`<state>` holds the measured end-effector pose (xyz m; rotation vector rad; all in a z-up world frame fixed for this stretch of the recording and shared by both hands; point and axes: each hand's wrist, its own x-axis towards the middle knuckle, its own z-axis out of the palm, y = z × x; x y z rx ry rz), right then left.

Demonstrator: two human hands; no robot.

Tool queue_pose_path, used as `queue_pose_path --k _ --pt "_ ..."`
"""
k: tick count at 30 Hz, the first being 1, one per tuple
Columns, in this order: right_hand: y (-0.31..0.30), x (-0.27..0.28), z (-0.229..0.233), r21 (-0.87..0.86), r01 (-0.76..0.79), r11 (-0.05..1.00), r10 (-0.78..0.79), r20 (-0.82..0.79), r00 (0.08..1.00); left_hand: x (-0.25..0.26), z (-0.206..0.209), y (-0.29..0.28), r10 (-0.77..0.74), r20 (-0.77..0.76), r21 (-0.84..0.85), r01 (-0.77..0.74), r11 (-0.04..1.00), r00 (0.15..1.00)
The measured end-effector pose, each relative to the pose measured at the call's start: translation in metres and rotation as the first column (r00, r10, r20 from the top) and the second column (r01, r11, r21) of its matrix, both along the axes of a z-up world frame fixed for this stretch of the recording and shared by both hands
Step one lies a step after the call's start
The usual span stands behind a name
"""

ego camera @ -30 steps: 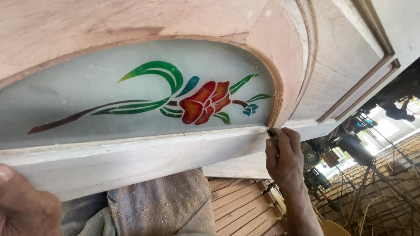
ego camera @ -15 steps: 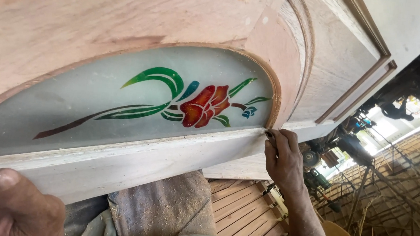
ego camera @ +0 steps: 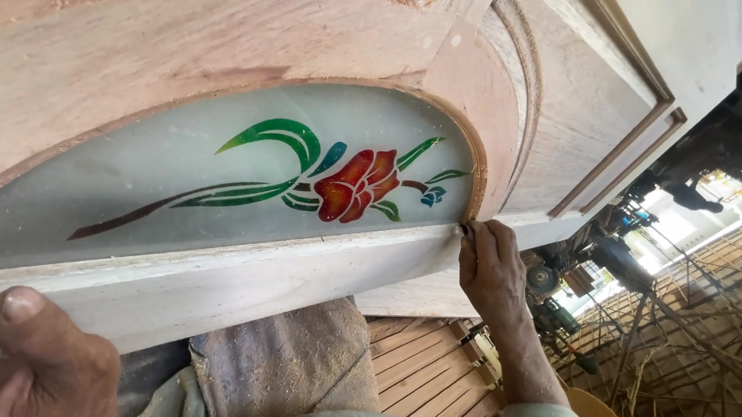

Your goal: Sanding and scraping the edges of a decorative wooden door frame to smooth the surface.

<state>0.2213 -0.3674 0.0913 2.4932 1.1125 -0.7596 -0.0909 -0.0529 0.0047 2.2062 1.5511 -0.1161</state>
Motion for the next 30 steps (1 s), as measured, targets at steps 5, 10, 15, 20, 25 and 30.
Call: queue_pose_path --k 5,10,15,20,25,30 --pt "0.007 -0.01 0.002 -0.026 0.198 0.98 -0.199 -0.019 0.98 0.051 -0.003 0.015 0.05 0.376 -0.036 -0.039 0.999 0.925" --pt "0.013 -0.001 -0.001 -0.005 0.06 0.998 -0.06 -0.005 0.998 0.054 -0.004 0.023 0.041 0.452 -0.077 -0.006 0.997 0.891" --pt "0.023 -0.008 0.009 -0.016 0.242 0.97 -0.243 -0.059 0.968 0.066 -0.001 0.045 -0.086 0.541 -0.059 0.14 0.988 0.836" --pt "0.011 0.002 0.001 0.033 0.065 0.997 -0.065 0.001 0.998 0.063 -0.003 0.042 -0.043 0.56 -0.053 0.088 0.995 0.827" --pt "0.02 -0.002 0.006 -0.045 0.186 0.982 -0.188 -0.048 0.981 0.063 0.0 0.039 -0.048 0.525 -0.02 0.069 0.997 0.85" --pt "0.007 -0.011 0.005 -0.019 0.151 0.988 -0.151 -0.002 0.989 0.06 0.0 0.044 -0.064 0.515 -0.04 0.099 0.994 0.855"
